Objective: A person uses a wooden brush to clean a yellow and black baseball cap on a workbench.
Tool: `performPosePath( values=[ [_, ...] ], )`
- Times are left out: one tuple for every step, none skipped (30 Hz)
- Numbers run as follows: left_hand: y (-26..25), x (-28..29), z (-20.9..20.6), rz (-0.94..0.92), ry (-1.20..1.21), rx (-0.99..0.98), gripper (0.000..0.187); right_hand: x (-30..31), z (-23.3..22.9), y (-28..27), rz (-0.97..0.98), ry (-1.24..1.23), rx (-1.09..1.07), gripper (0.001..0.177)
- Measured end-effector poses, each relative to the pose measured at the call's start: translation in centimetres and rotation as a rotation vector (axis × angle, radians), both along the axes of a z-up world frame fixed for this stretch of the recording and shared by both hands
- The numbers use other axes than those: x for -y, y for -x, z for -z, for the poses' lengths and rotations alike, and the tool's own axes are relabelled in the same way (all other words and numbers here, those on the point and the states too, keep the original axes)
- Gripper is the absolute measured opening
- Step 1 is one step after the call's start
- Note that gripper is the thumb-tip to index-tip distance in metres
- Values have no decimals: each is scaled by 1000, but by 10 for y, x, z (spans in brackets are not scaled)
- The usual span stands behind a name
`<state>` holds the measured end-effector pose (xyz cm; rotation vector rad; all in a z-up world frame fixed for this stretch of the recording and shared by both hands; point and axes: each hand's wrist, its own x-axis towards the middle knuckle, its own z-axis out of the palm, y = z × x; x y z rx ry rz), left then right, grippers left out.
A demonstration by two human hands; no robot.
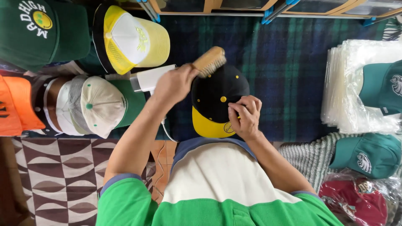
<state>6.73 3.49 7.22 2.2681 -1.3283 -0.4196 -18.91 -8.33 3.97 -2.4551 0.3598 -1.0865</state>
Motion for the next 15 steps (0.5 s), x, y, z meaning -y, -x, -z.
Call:
performPosePath(
  values=[
    [10,-7,-12,0,1,1,37,-2,1,3,0,1,1,5],
    [15,-11,-23,39,117,33,33,-3,3,3,2,-6,12,7],
    [21,-15,-35,78,234,65,30,-3,5,3,5,-12,23,9],
    [30,-13,-43,74,224,57,30,-2,6,4,2,-23,15,9],
    [39,-13,-51,120,211,85,32,-1,7,6,6,-17,10,8],
    [44,-10,-59,164,206,122,35,2,8,3,8,-3,13,8],
    [36,-14,-36,160,203,123,35,-1,8,1,3,-5,14,8],
    [27,-16,-15,28,107,-68,40,-2,6,1,-9,2,39,7],
    [19,-16,7,-105,10,-258,46,-1,4,0,-21,8,64,6],
    [16,-27,24,-99,16,-259,46,-1,4,0,-16,15,63,6],
    [12,-38,43,-115,-95,-247,46,-1,3,-1,-14,18,61,6],
    [11,-53,61,-139,-214,-235,48,-3,3,-1,-19,12,58,6],
    [10,-55,58,-142,-216,-237,48,-3,3,0,-22,9,57,6],
    [9,-58,55,-222,-292,-251,51,-2,3,-1,-23,11,66,5],
    [8,-60,52,-302,-368,-264,55,-1,2,-2,-24,14,75,5]
  ],
)
